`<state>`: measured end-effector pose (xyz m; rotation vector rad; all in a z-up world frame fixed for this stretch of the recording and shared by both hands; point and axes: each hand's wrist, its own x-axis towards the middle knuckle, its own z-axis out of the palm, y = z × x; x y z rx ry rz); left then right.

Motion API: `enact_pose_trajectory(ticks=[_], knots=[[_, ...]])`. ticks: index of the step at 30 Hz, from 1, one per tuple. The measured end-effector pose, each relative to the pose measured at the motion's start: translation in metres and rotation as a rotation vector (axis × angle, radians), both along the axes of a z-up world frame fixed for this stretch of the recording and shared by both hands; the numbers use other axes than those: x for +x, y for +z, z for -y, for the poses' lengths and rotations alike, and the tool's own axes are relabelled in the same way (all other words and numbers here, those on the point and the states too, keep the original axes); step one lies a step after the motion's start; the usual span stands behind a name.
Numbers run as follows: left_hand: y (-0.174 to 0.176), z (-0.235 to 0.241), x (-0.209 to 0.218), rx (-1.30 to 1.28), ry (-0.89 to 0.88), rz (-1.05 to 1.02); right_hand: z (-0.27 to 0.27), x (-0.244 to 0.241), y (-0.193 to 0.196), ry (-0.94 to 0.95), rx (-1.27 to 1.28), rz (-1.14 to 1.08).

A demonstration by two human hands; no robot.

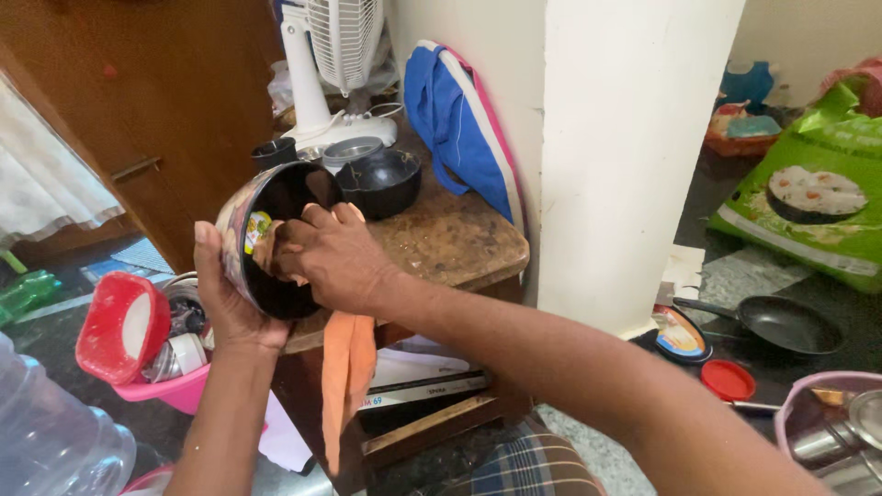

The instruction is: The person wipes the inside and outside of a black bowl with a floral pattern using an orange cloth. They rotate the bowl to clean all sides and then place it on a wooden table. The person then picks up a second black bowl and wipes it with the same cloth.

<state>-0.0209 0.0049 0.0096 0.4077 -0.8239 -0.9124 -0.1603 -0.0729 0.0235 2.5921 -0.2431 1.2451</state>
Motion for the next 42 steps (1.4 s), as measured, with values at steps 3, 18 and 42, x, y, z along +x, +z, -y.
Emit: enact_pose_trajectory(ticks=[3,18,42], knots=[[0.009,-0.006,-0.009,0.017,-0.018,0.016,-0.004,-0.003,0.003,0.038,0.115,0.158],[-0.018,-0.002,0.033,-0.238,0.089,-0.031,-0.03,0.057,-0.012,0.753,0.734,0.311],[0.009,-0.001,-0.009,-0.126,0.004,-0.078,-0.002,0.009,-0.001,0.077,-0.172,0.379]])
